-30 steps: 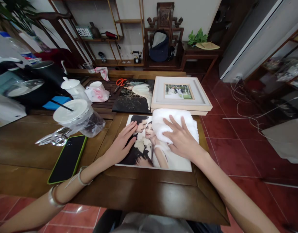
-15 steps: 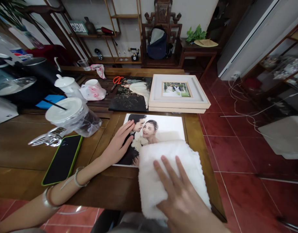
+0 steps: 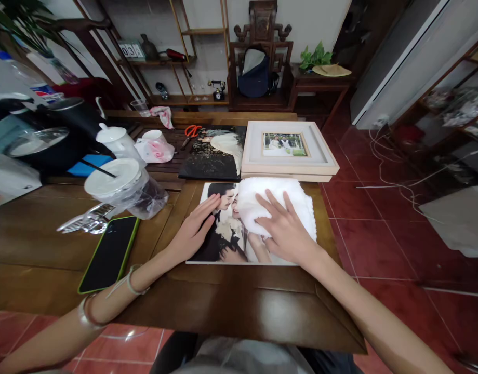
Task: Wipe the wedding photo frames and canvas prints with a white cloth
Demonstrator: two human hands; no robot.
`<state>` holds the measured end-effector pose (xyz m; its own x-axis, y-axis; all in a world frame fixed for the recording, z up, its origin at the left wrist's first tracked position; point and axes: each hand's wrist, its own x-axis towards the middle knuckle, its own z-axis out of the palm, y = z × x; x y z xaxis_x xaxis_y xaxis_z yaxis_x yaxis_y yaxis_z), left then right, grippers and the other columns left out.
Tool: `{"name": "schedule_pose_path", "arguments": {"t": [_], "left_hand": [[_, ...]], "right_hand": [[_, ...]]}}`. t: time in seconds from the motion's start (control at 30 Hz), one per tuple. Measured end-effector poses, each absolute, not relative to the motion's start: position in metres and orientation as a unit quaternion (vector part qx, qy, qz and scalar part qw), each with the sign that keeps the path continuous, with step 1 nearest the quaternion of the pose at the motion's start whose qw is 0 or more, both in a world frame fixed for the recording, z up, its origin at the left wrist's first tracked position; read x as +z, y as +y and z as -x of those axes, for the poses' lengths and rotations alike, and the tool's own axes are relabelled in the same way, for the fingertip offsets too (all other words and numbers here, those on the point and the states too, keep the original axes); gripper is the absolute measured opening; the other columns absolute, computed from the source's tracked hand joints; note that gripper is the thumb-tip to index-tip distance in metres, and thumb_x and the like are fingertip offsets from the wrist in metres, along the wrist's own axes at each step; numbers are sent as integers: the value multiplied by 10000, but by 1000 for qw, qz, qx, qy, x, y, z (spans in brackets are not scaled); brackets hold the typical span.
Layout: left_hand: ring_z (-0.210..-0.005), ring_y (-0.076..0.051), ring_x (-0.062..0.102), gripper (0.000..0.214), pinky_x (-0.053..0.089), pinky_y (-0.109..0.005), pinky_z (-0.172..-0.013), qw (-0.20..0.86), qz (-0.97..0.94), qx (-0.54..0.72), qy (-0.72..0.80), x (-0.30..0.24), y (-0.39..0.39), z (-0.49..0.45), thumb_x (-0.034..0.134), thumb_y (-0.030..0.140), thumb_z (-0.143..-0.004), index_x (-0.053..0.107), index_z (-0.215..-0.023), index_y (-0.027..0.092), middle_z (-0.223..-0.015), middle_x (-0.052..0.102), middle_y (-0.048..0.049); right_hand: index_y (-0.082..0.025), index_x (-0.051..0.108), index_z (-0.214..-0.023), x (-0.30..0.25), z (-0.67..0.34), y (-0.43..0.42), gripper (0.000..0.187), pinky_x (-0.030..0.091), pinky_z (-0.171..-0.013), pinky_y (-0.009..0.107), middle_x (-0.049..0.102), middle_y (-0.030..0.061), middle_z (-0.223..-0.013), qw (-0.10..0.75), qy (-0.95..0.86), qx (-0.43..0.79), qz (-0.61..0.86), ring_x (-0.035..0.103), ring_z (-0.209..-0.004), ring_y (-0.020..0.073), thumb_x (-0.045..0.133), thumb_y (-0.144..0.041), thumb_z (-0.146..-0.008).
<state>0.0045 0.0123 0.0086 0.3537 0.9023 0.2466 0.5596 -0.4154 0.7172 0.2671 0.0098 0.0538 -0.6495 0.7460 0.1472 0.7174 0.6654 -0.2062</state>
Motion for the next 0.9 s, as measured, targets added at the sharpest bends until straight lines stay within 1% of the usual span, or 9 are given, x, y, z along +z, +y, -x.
{"name": "schedule_pose_path", "arguments": {"t": [0.1,0.2,0.33,0.43,0.53,0.63,0.77,0.9], "left_hand": [[-1415,-196,313,440,236,-446,-1177,262,-782,329,460,6,13,-4,319,281,-994,415,-1419,218,-1507,390,-78],[-1412,-193,319,440,245,-454,-1173,257,-785,331,456,4,14,-3,307,251,-992,415,-1417,221,-1503,396,-77],[-1418,-199,305,448,244,-468,-1172,248,-794,318,454,2,15,-2,310,232,-986,402,-1423,202,-1505,390,-89],[-1423,-200,296,454,243,-468,-1174,243,-804,299,452,4,17,-2,305,231,-985,391,-1429,192,-1510,381,-93],[-1425,-198,293,457,244,-450,-1177,238,-814,286,446,7,19,-2,305,236,-985,390,-1429,169,-1512,375,-106],[-1429,-189,282,462,234,-434,-1182,229,-822,277,442,7,20,-2,295,234,-987,381,-1432,144,-1511,375,-116],[-1438,-186,257,467,217,-450,-1183,232,-824,265,444,6,20,-1,283,230,-990,355,-1447,168,-1525,353,-95],[-1442,-191,247,467,213,-456,-1182,241,-822,260,445,5,20,0,277,238,-993,347,-1452,178,-1533,340,-88]], "right_hand": [[-119,713,-850,53,-263,8,296,104,-1106,659,323,209,-1500,104,-903,63,412,170,-1408,406,525,-53,-630],[-134,721,-839,55,-257,-21,310,66,-1112,656,293,200,-1518,91,-909,95,395,110,-1417,408,547,-39,-600],[-166,712,-753,62,-248,-76,273,7,-1103,669,194,154,-1561,83,-911,175,365,40,-1422,410,560,-51,-557],[-181,705,-750,70,-245,-100,312,2,-1106,665,143,120,-1575,74,-912,219,339,30,-1425,396,535,-57,-521],[-205,710,-819,76,-249,-99,395,42,-1129,634,195,92,-1566,70,-914,232,325,88,-1434,354,507,-63,-511],[-196,705,-872,78,-256,-80,414,111,-1140,609,308,108,-1527,82,-917,199,337,160,-1429,325,492,-57,-545],[-159,693,-869,71,-261,-39,324,180,-1125,612,423,152,-1460,94,-910,120,385,236,-1408,339,496,-57,-633],[-130,686,-902,65,-257,1,292,217,-1109,614,430,189,-1447,84,-899,63,425,261,-1395,364,517,-55,-675]]}}
